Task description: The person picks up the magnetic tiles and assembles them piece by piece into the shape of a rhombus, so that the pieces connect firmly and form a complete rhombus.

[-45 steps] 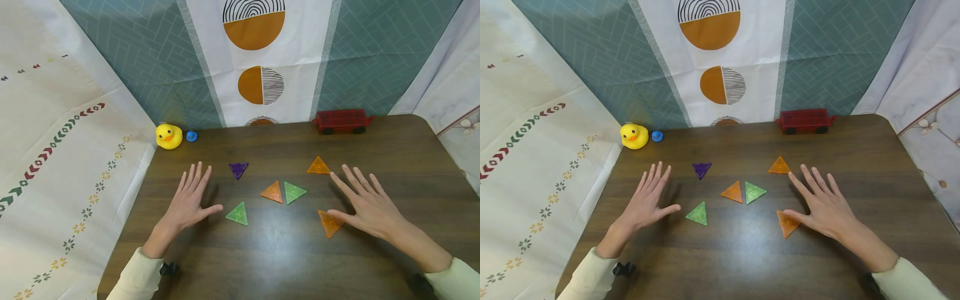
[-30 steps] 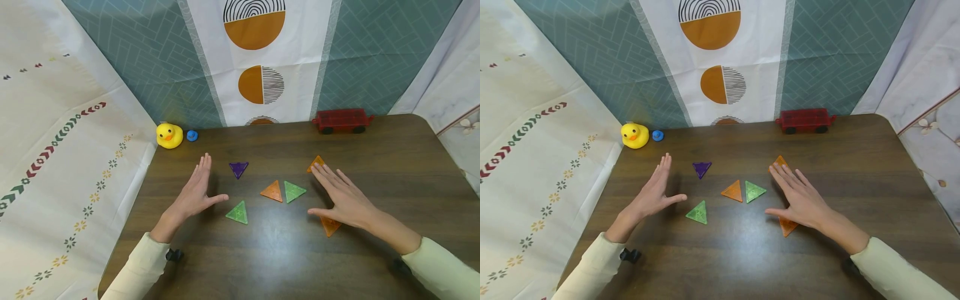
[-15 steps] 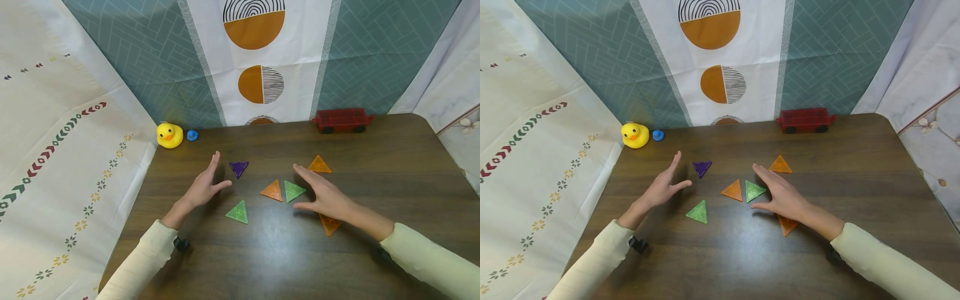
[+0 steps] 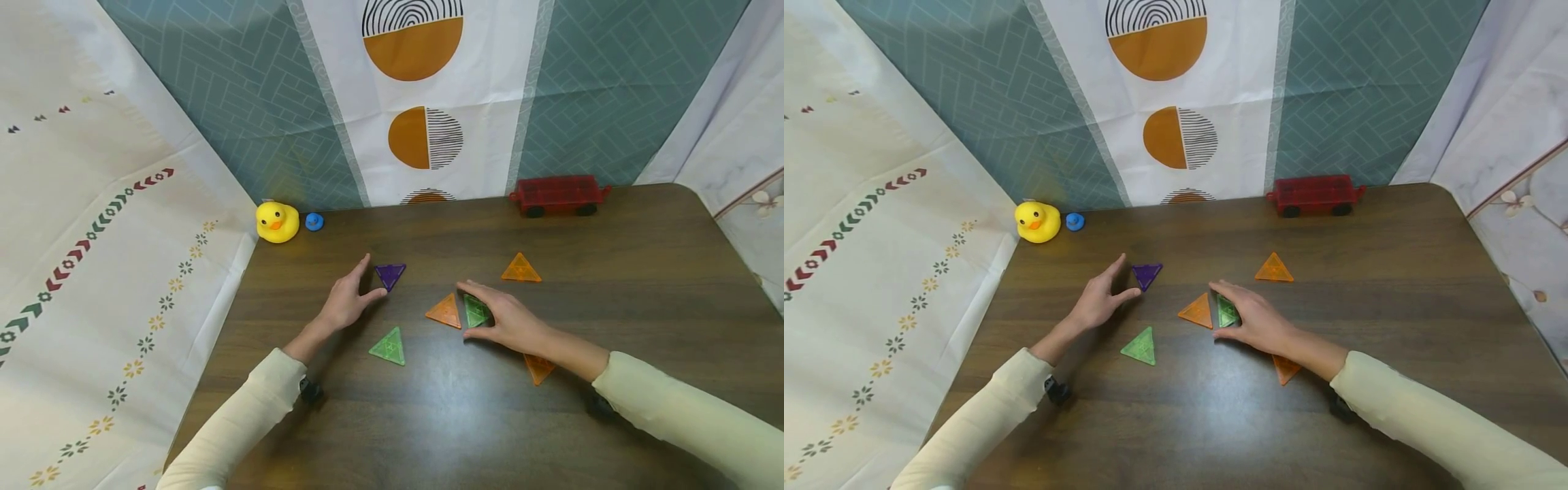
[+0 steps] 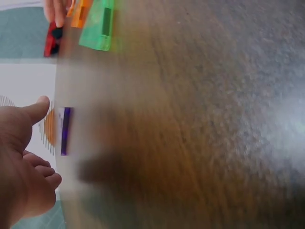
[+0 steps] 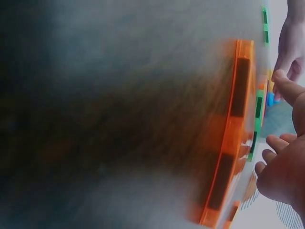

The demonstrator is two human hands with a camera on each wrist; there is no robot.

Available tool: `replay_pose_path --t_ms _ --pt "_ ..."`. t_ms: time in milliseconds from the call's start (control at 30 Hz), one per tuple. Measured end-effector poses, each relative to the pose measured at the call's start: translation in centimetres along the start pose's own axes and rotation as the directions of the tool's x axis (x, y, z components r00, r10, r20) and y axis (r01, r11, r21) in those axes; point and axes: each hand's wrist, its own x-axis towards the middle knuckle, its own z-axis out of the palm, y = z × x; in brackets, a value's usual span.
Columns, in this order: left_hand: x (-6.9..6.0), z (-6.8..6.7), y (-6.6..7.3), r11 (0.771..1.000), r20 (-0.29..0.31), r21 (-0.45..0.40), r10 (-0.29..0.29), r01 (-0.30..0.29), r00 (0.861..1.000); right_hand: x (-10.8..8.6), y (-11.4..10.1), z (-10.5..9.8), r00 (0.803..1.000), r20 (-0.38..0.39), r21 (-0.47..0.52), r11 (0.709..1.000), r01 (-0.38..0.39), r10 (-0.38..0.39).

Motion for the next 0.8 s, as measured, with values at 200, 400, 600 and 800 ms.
replay_pose_path --t_ms 200,400,600,800 --pt "0.6 1.1 0.2 0.998 -0.042 0.055 -0.006 0.009 0.999 0.6 -0.1 0.6 1.000 0.016 0.000 1.000 -0.016 0.016" --pt "0.8 1.9 0.3 0.994 -0.074 0.109 -0.018 0.026 0.997 1.0 -0.2 0.9 1.000 0.014 -0.022 1.000 -0.011 0.011" --pt "0.8 2.1 0.4 0.992 -0.105 0.119 -0.027 0.040 0.994 1.3 -0.2 1.2 1.000 0.015 -0.032 0.999 -0.004 0.005" --pt "0.9 2.0 0.4 0.992 -0.105 0.118 -0.025 0.038 0.994 1.5 -0.2 1.2 1.000 0.009 -0.026 1.000 0.000 0.000"
